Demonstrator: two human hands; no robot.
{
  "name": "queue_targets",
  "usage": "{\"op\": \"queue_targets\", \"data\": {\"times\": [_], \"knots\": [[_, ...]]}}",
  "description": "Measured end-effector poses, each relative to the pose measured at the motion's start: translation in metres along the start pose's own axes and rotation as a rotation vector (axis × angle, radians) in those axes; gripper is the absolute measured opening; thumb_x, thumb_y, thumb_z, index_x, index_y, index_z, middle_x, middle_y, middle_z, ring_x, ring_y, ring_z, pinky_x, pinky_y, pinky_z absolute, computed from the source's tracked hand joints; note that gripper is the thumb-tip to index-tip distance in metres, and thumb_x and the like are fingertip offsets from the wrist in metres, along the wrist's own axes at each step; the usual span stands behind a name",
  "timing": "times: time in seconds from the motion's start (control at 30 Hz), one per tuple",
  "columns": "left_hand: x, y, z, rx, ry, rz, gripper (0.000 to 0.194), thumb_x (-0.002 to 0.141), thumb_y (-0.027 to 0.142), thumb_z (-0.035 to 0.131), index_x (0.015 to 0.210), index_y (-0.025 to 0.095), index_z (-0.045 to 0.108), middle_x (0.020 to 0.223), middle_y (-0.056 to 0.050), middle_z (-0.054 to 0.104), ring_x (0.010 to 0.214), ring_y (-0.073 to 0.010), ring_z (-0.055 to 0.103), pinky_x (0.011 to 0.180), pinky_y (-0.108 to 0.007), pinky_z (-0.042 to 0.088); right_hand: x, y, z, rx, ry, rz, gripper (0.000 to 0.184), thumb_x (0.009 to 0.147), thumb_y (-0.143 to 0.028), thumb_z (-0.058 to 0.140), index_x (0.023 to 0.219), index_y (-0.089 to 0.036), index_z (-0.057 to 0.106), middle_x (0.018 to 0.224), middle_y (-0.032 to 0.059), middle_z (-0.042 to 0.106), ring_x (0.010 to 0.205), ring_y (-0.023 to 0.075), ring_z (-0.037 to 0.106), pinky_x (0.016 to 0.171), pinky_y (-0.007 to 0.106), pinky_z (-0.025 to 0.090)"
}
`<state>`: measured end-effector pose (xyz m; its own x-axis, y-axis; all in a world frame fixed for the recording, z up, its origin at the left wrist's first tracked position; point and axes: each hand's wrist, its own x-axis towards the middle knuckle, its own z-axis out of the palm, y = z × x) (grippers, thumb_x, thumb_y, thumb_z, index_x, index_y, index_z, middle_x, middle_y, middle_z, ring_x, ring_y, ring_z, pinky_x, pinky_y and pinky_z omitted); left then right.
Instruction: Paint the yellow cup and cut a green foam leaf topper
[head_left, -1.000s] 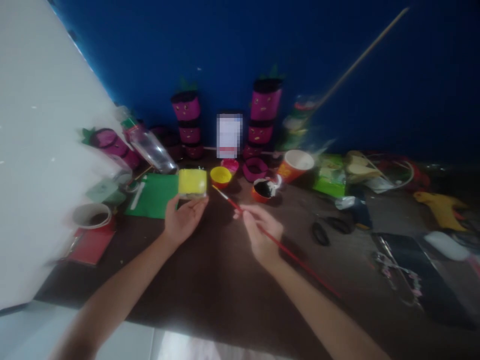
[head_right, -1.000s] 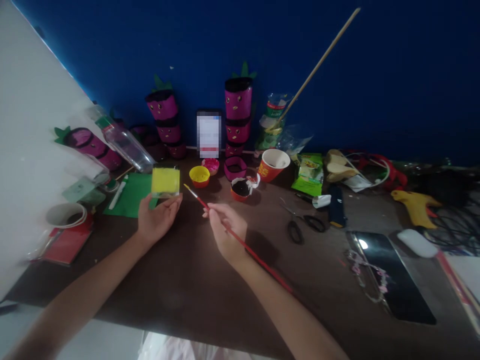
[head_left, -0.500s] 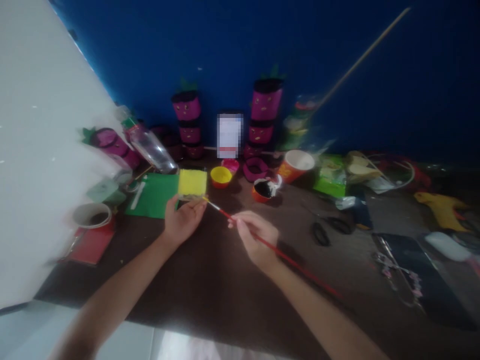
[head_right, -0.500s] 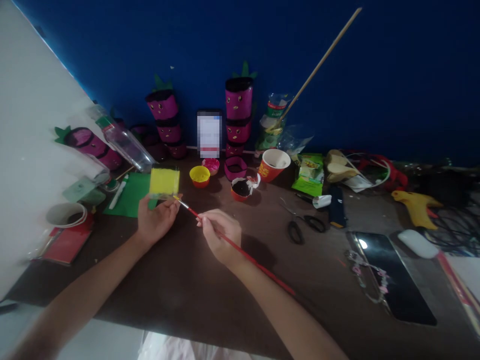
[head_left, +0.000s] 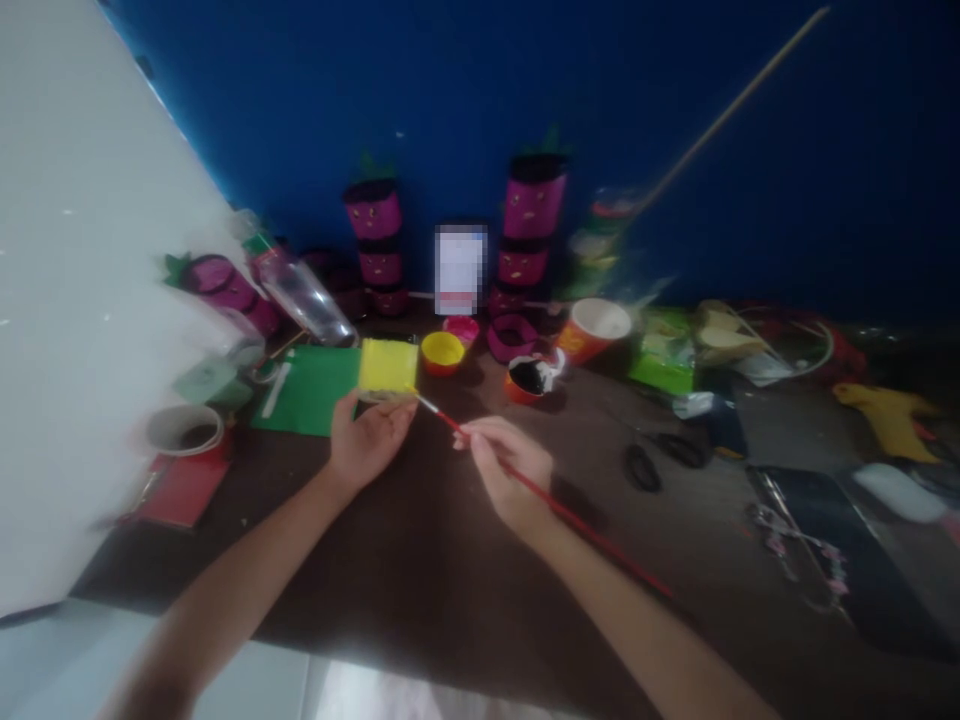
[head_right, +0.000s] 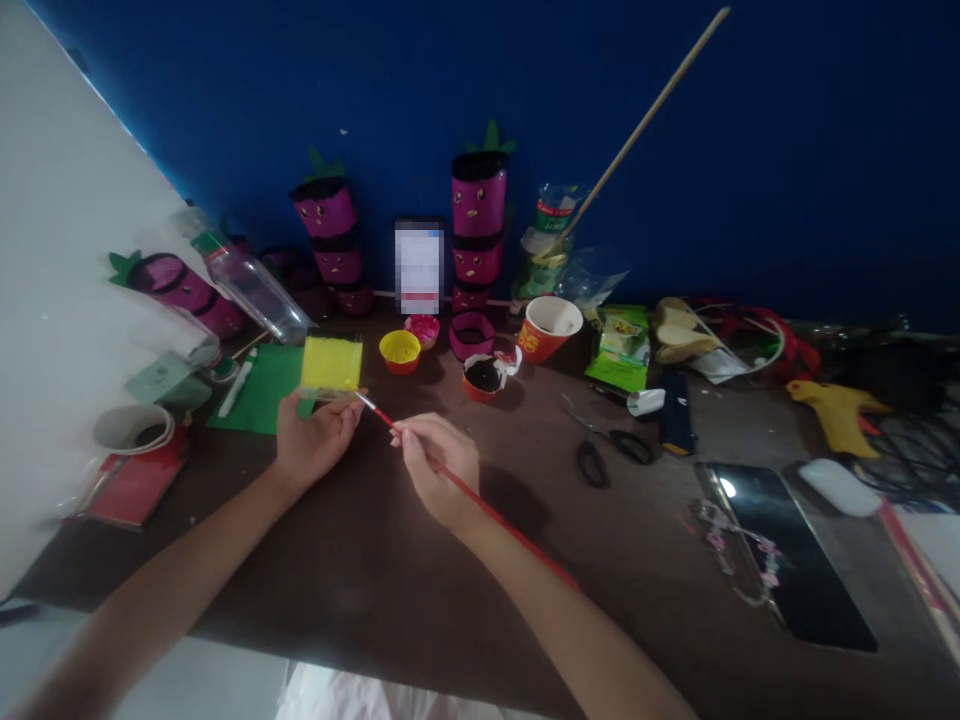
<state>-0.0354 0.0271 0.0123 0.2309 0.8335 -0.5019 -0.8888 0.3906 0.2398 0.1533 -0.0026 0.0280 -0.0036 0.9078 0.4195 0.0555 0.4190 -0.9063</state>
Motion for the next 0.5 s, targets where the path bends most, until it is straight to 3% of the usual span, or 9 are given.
{"op": "queue_targets", "data": {"times": [0.23, 0.5], "knots": [[0.0009, 0.0035, -0.0092, -0.048, -0.142, -0.059, 0.069, 0.083, 0.048, 0.039, 0.131, -0.003, 0.037, 0.086, -0.017, 0.067, 0.075, -0.0186, 0.067, 0.065, -0.023, 0.056, -0.0042, 0.0001, 0.0012, -0.018, 0.106, 0.044, 0.01, 0.081, -0.015, 0.058, 0.084, -0.019, 0.067, 0.079, 0.0029, 0.066, 0.067, 0.0123, 0.065, 0.061, 0.024, 0.055], [-0.0006, 0.0016, -0.0042, -0.036, -0.086, -0.036, 0.063, 0.086, 0.048, 0.035, 0.124, -0.001, 0.044, 0.086, -0.017, 0.066, 0.073, -0.0181, 0.067, 0.063, -0.023, 0.056, -0.0069, 0.0043, 0.005, -0.023, 0.058, -0.098, 0.016, 0.077, -0.008, 0.059, 0.083, -0.02, 0.069, 0.083, 0.0038, 0.066, 0.069, 0.0124, 0.065, 0.061, 0.024, 0.056]]}}
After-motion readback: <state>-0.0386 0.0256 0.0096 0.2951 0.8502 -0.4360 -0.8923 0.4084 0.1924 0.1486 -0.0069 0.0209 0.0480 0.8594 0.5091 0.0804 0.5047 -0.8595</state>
